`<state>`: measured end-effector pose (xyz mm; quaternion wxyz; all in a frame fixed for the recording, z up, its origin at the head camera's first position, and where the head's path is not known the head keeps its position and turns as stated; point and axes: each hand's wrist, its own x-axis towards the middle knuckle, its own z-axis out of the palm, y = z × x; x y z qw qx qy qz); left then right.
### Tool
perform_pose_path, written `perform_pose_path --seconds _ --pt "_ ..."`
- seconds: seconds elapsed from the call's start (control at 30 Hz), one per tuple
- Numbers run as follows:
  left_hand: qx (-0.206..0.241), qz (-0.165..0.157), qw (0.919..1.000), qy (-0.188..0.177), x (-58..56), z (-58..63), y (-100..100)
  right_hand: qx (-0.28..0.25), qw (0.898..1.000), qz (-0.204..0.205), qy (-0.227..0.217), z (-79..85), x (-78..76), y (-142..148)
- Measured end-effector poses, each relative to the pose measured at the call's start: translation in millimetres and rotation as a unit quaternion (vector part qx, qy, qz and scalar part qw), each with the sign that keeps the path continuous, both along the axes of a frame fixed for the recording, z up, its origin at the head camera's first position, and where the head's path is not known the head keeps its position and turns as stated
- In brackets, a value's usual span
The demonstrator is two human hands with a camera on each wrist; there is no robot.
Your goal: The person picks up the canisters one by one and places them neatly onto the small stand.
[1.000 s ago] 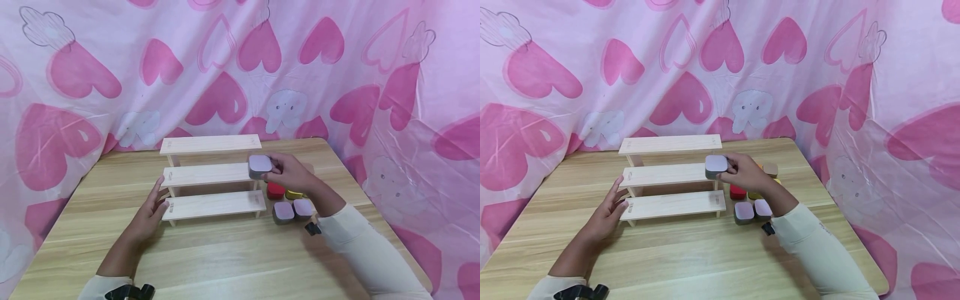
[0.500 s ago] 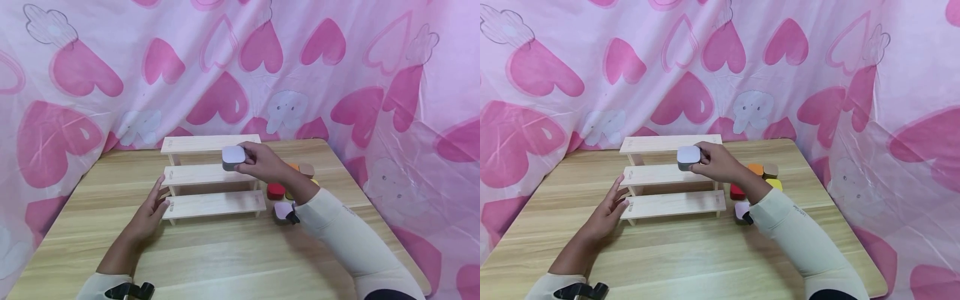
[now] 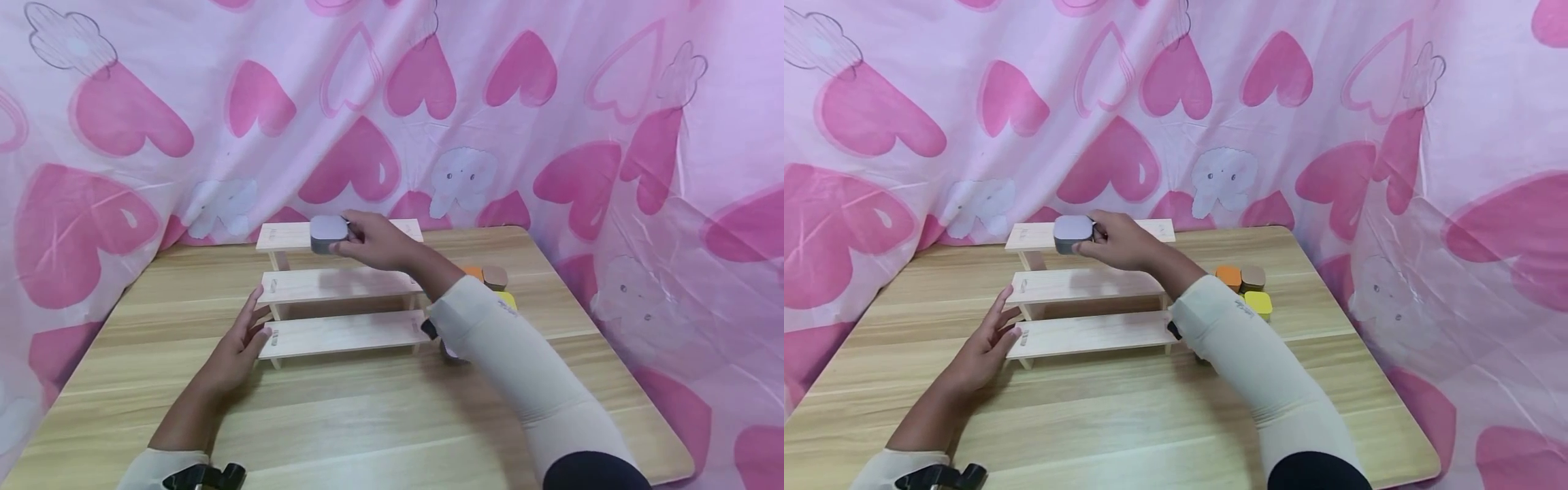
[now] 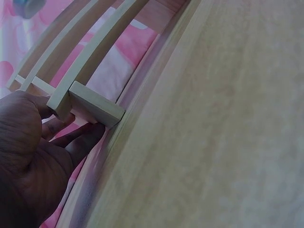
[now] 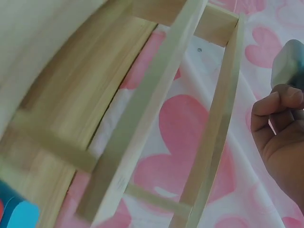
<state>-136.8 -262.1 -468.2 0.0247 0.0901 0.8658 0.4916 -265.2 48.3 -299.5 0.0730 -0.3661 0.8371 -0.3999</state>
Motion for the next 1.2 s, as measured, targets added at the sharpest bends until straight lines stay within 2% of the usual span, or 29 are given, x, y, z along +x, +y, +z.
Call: perform_pose_path --seconds 0.13,0.23,0.37,0.73,0.83,0.97,1.2 --pt "0.003 0.0 1.0 0.001 -0.7 -0.4 0 0.0 1.0 0.002 0.013 2.6 -11.2 -19" --pt "0.01 -0.004 0.9999 0.002 -2.8 -2.2 3 -0.003 1.0 -0.013 0.008 1.8 -19.1 -28" --pt "0.018 -0.012 0.9998 -0.001 -5.6 -4.7 8 -0.024 0.999 -0.032 -0.021 -2.6 -27.5 -37" --pt "0.001 0.004 0.9999 -0.016 -2.5 -5.7 4 -0.084 0.989 -0.024 -0.118 -10.3 -38.4 -61" --pt "0.0 0.003 0.9999 -0.014 -0.9 -6.2 1 -0.076 0.989 -0.032 -0.125 -11.9 -38.6 -66" --pt "-0.002 0.003 1.0 -0.004 0.7 -5.2 0 -0.042 0.993 -0.041 -0.102 -13.8 -38.6 -70" --pt "-0.004 0.0 1.0 0.001 0.4 -1.8 -1 -0.018 0.994 -0.033 -0.098 -9.6 -39.0 -73"
